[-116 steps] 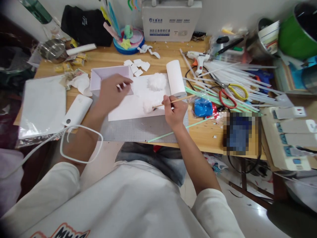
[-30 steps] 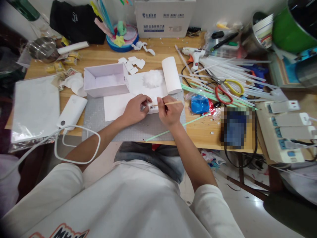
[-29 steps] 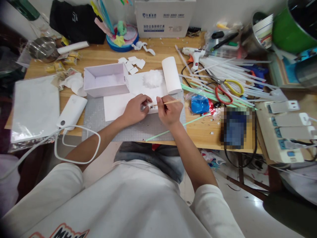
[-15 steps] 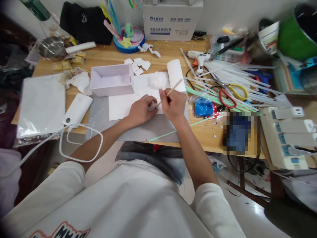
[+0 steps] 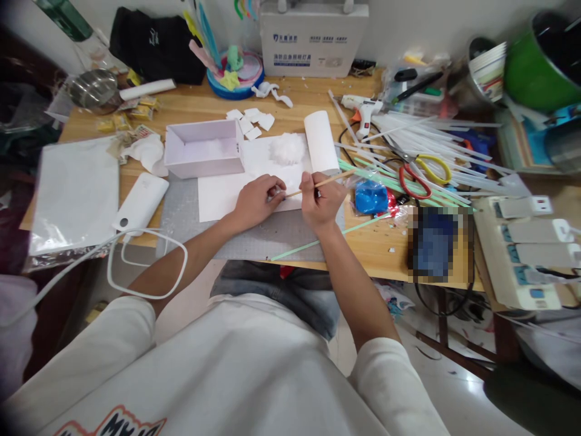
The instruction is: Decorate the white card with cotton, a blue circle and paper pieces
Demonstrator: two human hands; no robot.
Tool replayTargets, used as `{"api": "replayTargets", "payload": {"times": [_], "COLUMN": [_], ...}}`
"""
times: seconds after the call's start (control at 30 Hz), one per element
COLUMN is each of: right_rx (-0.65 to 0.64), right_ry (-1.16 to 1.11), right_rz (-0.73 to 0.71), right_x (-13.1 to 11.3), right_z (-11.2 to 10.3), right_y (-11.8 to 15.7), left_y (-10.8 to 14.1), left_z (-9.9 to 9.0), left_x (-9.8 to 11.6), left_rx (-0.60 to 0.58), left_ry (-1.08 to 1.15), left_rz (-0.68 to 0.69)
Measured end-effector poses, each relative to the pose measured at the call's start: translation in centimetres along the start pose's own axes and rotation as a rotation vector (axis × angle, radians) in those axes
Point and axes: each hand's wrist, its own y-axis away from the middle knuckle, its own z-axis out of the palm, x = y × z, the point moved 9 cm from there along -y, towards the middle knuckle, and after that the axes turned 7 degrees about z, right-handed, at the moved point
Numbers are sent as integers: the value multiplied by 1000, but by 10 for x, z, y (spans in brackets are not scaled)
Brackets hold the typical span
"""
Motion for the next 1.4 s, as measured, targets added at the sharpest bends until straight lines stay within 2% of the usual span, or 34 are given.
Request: {"api": "replayTargets", "payload": {"times": [0.13,0.2,0.3,0.4,0.43,0.5,0.63,0.83,1.07,1.23,1.4], "right_rx": [6,5,-1,1,2,8,10,4,13,32,28], "right_ry": [-4,-6,-2,-1,0,5,-2,7,-2,-15,-15], "right_rz": [-16,-3,19,21,18,11,-8,-5,-26,-63,-62], "right_x": [-2,0,4,5,5,4,2,1,-3,-6,-5], "right_z": [0,0,2,3,3,3,2,2,1,-1,0], "right_y": [0,-1,-1,0,0,1,1,1,1,2,2], "left_y": [2,0,-11,-25,-30,-36,-40,-41,-45,-42,-44], "left_z": [-3,-20,-79,-140,-155,-170,-166,-157,-157,-160,-157], "left_x": [6,8,-5,-40,-54,-81,-118,-142,-143,-138,-135], "left_rx": [-30,-31,78,111,96,24,-42,-13,-90,-95,-174], "left_ry": [7,-33,-186,-388,-456,-570,-649,-543,-599,-577,-664], "left_rz": [22,41,22,-100,-156,-253,-380,-448,-427,-470,-465]}}
